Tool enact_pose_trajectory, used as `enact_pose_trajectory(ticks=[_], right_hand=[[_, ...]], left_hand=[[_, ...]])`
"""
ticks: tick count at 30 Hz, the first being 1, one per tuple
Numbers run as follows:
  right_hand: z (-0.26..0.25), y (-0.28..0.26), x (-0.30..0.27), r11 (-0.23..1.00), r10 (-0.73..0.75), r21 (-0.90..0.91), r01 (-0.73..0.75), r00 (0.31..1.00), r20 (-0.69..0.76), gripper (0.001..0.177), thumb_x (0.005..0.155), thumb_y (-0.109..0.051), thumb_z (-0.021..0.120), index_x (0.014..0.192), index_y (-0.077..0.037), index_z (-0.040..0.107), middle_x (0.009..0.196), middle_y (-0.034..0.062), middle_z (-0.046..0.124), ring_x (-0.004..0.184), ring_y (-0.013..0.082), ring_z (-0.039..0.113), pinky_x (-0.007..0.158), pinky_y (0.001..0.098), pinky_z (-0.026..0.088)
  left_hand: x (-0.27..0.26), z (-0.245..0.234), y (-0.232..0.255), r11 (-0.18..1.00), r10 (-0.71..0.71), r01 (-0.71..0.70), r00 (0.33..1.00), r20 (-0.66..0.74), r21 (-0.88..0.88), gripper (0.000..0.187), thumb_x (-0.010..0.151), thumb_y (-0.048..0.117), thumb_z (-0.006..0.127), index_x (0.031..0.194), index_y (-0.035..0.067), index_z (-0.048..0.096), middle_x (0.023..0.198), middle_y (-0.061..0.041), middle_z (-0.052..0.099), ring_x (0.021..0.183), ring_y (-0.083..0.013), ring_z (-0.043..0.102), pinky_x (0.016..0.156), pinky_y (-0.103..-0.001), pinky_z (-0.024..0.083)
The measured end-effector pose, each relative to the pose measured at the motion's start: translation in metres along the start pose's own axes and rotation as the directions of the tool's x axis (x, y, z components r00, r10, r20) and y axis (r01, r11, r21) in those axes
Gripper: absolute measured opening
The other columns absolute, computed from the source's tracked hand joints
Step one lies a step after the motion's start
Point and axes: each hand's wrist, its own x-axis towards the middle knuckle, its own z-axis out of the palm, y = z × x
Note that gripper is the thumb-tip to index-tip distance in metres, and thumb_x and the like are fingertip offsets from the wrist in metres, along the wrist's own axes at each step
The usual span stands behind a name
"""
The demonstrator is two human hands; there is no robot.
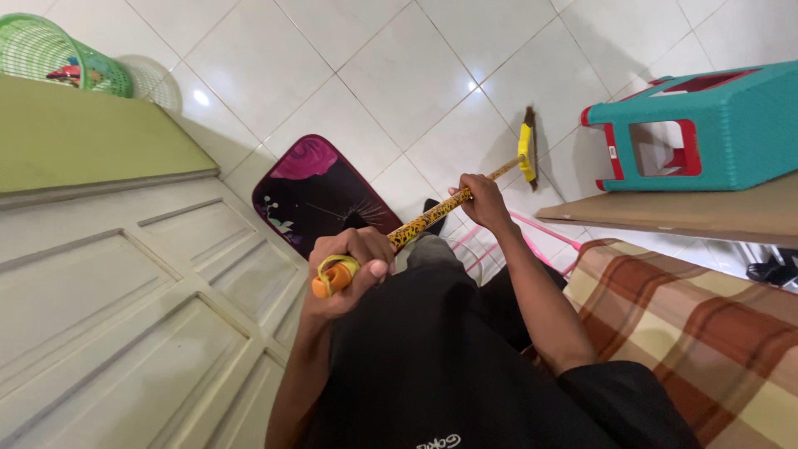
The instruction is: The person sweeps the tiled floor using a broom, pushing debris toward a pile and moving a trash bin and a rug to reach hidden areas.
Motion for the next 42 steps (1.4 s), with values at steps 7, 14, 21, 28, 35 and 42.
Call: enact_pose_trajectory(ticks=[7, 14, 21, 28, 35, 42], right_hand=[[0.017, 0.070, -0.018, 0.994, 0.104, 0.000, -0.105, 0.988, 0.111, 0.038, 0.090, -0.031, 0.079, 0.076, -0.005, 0.055, 0.071, 0.0131, 0.060, 0.074, 0.0358, 0.059, 0.069, 0.0455, 0.046], [0.039, 0.062, -0.011, 1.000, 0.006, 0.007, -0.007, 0.986, 0.166, 0.036, 0.086, -0.030, 0.080, 0.073, -0.006, 0.058, 0.073, 0.0125, 0.062, 0.078, 0.0362, 0.061, 0.071, 0.0466, 0.048], [0.054, 0.030, -0.002, 0.999, -0.034, 0.004, 0.034, 0.979, 0.200, 0.036, 0.085, -0.030, 0.080, 0.072, -0.006, 0.058, 0.073, 0.0126, 0.064, 0.078, 0.0363, 0.061, 0.072, 0.0465, 0.049], [0.064, 0.001, -0.001, 0.995, -0.085, 0.065, 0.076, 0.984, 0.157, 0.035, 0.088, -0.033, 0.078, 0.074, -0.006, 0.058, 0.074, 0.0129, 0.064, 0.078, 0.0371, 0.062, 0.072, 0.0466, 0.049], [0.026, -0.052, 0.010, 0.999, -0.014, 0.035, 0.005, 0.960, 0.279, 0.038, 0.086, -0.041, 0.079, 0.076, -0.007, 0.063, 0.069, 0.0158, 0.065, 0.075, 0.0369, 0.064, 0.073, 0.0468, 0.050], [-0.022, -0.040, 0.001, 1.000, 0.021, 0.000, -0.021, 0.977, 0.214, 0.041, 0.091, -0.042, 0.077, 0.077, -0.006, 0.062, 0.070, 0.0160, 0.063, 0.075, 0.0368, 0.063, 0.070, 0.0471, 0.050]], left_hand=[[-0.009, 0.047, -0.047, 0.991, -0.132, 0.126, 0.980, -0.146, -0.050, 0.030, 0.102, 0.004, 0.063, 0.079, 0.007, 0.043, 0.072, -0.007, 0.057, 0.071, -0.0161, 0.057, 0.071, -0.034, 0.050], [-0.021, 0.075, -0.019, 0.987, -0.109, 0.134, 0.964, -0.242, 0.087, 0.036, 0.099, -0.002, 0.061, 0.071, 0.006, 0.040, 0.064, -0.005, 0.052, 0.061, -0.0137, 0.053, 0.060, -0.030, 0.045], [-0.031, 0.086, 0.008, 0.975, -0.094, 0.154, 0.939, -0.331, 0.160, 0.040, 0.098, -0.004, 0.062, 0.068, 0.006, 0.038, 0.061, -0.004, 0.047, 0.056, -0.0118, 0.045, 0.055, -0.029, 0.038], [-0.045, 0.075, 0.027, 0.962, -0.031, 0.108, 0.956, -0.293, 0.250, 0.039, 0.097, -0.003, 0.064, 0.069, 0.006, 0.039, 0.062, -0.004, 0.051, 0.056, -0.0116, 0.047, 0.054, -0.029, 0.039], [-0.060, 0.048, 0.047, 0.990, 0.068, -0.019, 0.932, -0.357, 0.140, 0.033, 0.099, 0.006, 0.062, 0.073, 0.010, 0.043, 0.066, -0.005, 0.057, 0.058, -0.0135, 0.055, 0.060, -0.030, 0.049], [-0.041, 0.057, 0.041, 0.993, 0.108, -0.087, 0.945, -0.309, 0.078, 0.035, 0.106, 0.012, 0.063, 0.077, 0.010, 0.044, 0.063, -0.002, 0.050, 0.063, -0.0142, 0.054, 0.071, -0.035, 0.051]])
